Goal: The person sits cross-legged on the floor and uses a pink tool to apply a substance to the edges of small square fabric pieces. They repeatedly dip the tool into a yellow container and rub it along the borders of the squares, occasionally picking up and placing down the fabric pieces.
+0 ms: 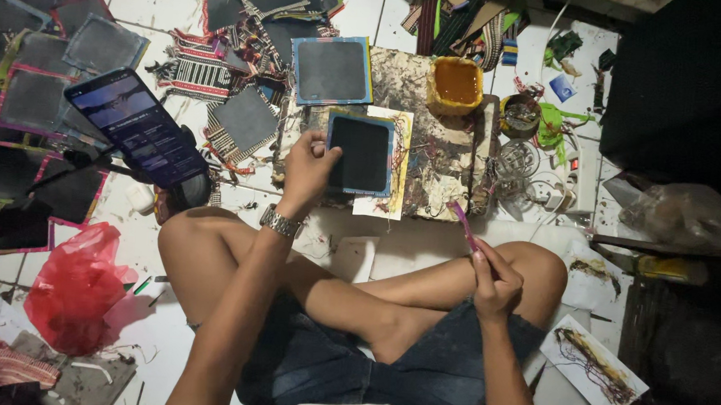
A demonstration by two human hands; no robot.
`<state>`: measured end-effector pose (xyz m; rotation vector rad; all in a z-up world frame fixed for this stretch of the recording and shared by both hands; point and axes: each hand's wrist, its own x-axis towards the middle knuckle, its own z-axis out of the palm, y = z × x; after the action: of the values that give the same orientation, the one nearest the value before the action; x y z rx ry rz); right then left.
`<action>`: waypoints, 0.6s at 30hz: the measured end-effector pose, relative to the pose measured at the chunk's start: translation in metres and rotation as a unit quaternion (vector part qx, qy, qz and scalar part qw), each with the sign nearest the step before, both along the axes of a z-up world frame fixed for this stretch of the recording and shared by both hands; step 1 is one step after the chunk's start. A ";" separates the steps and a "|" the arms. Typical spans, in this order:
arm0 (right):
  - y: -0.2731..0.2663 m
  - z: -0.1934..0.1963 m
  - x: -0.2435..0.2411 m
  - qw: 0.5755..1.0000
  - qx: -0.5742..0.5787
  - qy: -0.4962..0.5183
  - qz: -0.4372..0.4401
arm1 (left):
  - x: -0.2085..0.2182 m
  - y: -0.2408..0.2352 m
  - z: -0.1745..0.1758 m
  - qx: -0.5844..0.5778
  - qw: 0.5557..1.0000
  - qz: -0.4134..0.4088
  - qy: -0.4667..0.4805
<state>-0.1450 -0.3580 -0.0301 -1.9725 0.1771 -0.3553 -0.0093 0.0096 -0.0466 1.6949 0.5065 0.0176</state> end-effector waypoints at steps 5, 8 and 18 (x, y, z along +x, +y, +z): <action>0.002 0.004 0.002 1.000 0.001 0.001 0.009 | 0.004 -0.006 0.034 0.051 0.998 -0.032 0.022; 0.001 0.002 0.002 1.000 -0.001 0.003 0.007 | 0.000 -0.009 0.058 0.088 0.995 -0.054 0.007; 0.028 0.069 0.104 0.965 -0.230 -0.116 0.038 | -0.013 -0.019 0.056 0.443 0.777 -0.230 -0.384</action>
<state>-0.0409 -0.3301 0.0394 -2.3642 -0.1460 -0.6155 -0.0227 -0.0093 0.0091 2.4624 -0.6659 0.6617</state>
